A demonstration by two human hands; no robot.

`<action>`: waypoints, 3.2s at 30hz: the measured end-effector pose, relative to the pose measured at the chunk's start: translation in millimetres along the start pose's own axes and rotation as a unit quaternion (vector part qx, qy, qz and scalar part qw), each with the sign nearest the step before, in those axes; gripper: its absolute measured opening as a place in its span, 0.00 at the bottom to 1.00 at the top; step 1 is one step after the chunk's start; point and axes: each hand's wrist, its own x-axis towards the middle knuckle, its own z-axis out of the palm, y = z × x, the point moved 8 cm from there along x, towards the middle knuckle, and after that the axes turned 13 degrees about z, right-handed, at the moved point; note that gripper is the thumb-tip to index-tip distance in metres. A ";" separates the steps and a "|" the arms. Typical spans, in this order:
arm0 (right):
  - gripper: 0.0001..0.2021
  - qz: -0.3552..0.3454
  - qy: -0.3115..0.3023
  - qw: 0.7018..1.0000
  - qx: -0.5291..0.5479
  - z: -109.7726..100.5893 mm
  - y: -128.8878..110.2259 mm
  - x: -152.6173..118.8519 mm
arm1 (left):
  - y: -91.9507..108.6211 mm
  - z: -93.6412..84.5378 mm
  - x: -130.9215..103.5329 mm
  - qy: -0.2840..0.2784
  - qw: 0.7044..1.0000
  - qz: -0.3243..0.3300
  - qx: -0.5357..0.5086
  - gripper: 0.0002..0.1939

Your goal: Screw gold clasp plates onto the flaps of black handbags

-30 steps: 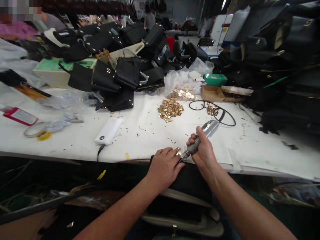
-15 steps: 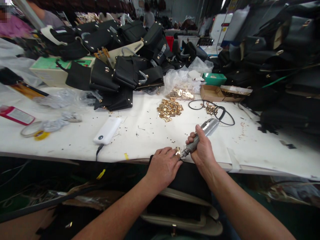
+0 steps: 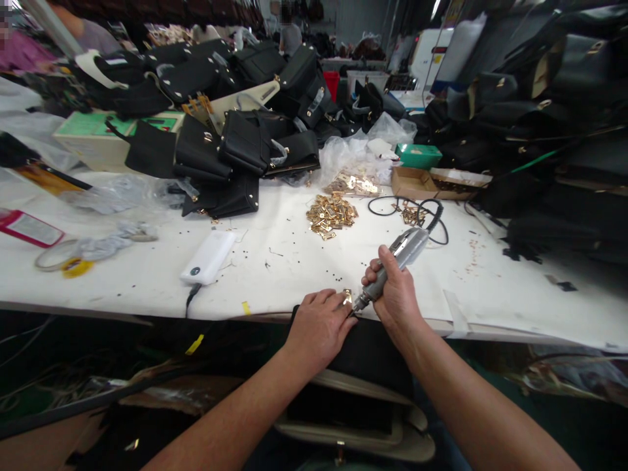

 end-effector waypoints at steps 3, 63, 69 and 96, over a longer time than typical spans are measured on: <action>0.22 -0.002 -0.002 1.000 -0.007 -0.6 -1.2 0.9 | 0.3 -0.6 0.0 0.000 1.000 -0.001 -0.004 0.14; 0.22 -0.086 -0.158 0.956 -0.234 64.4 -39.1 7.8 | -12.5 8.0 -1.0 0.109 0.982 0.102 0.115 0.15; 0.22 -0.215 -0.035 0.952 -0.213 -9.1 -121.3 6.0 | -13.3 9.0 -1.9 0.122 0.979 0.111 0.115 0.15; 0.20 -0.305 0.256 0.893 -0.209 -165.6 -205.5 39.1 | -6.0 2.2 0.3 0.121 0.980 0.105 0.120 0.16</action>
